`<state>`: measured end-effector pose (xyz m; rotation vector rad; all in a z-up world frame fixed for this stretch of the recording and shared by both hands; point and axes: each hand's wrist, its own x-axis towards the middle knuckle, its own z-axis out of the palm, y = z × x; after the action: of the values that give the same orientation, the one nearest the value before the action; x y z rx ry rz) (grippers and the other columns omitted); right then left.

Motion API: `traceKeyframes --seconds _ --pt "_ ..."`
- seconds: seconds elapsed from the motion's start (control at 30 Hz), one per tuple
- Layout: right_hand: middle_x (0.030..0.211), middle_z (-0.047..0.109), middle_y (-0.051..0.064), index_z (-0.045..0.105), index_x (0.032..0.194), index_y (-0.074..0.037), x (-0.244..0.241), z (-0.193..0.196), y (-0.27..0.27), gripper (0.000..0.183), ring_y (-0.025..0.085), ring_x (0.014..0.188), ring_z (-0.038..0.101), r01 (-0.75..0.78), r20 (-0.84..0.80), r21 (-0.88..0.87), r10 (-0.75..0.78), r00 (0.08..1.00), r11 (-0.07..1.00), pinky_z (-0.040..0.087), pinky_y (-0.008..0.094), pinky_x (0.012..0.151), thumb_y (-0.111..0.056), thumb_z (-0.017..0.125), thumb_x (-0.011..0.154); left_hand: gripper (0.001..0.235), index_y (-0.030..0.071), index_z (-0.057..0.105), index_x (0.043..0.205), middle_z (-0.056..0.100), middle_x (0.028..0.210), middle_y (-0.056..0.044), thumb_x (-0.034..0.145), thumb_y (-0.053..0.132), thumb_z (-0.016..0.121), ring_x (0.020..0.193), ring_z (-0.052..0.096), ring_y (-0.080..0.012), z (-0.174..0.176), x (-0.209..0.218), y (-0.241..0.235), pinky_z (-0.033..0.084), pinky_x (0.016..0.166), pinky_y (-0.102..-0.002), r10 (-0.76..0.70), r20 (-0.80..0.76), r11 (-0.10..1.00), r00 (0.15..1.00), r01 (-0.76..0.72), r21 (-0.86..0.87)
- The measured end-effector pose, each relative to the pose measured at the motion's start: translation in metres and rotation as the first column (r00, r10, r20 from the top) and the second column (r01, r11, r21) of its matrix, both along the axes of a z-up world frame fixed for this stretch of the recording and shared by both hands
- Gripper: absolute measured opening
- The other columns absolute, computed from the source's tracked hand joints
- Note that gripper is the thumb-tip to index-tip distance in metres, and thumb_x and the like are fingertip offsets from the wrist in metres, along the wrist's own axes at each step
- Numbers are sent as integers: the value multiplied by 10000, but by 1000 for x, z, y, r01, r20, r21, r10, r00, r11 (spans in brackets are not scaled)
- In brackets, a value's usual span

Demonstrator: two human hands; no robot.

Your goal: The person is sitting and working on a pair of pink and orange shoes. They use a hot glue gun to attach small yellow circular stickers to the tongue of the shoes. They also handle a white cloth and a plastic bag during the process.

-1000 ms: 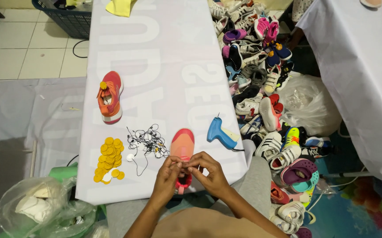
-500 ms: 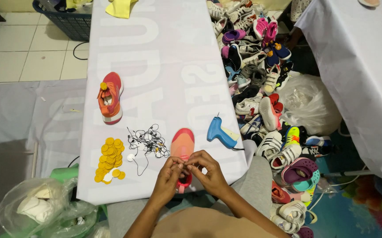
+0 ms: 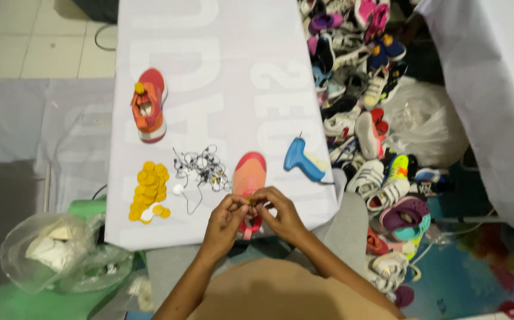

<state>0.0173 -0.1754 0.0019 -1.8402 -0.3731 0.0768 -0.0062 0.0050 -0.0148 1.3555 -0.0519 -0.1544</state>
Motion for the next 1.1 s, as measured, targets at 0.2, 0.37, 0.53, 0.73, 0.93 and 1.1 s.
traceKeyframes --seconds 0.2,0.37,0.53,0.73,0.93,1.1 --pt "1023 660 158 721 1060 -23 -5 -10 -2 192 349 900 690 -39 75 39 36 997 998 594 429 723 -30 737 869 123 12 653 1090 717 918 -126 979 58 627 830 687 -171 10 -17 0 595 752 -302 -91 -48 996 995 92 2" --pt "1015 663 135 748 1047 -34 -12 -13 -4 177 288 872 674 -38 50 66 35 998 997 591 375 726 19 697 886 131 28 665 1095 687 892 -70 970 61 648 785 662 -106 16 -24 -2 604 691 -229 -128 -106 991 986 124 -41" --pt "942 710 138 770 1009 -24 -14 0 -15 117 255 796 702 -42 61 94 36 997 995 585 351 700 -27 696 919 195 31 693 1140 718 941 -82 946 34 668 812 662 -93 6 -25 4 598 736 -242 -124 -91 991 988 120 -56" --pt "912 707 193 738 1023 79 -13 9 -36 114 224 744 710 71 -81 251 -53 995 965 599 338 675 43 676 935 332 12 642 1265 675 1169 -222 934 35 650 955 714 -285 -18 -12 25 607 812 -384 51 -3 969 999 -48 244" --pt "863 682 187 675 1056 103 -12 18 -45 113 214 742 688 166 -97 294 -143 985 941 599 337 674 31 619 989 647 71 547 1410 548 1251 -225 821 150 805 1062 653 -433 -52 -1 15 597 873 -450 15 80 839 997 -56 542" --pt "828 694 196 677 1043 120 -13 25 -43 111 208 737 699 178 -93 292 -157 983 940 610 337 662 51 618 980 599 99 559 1389 566 1161 -200 827 144 761 959 676 -395 -69 -4 13 605 779 -432 -9 16 827 1000 -2 562"
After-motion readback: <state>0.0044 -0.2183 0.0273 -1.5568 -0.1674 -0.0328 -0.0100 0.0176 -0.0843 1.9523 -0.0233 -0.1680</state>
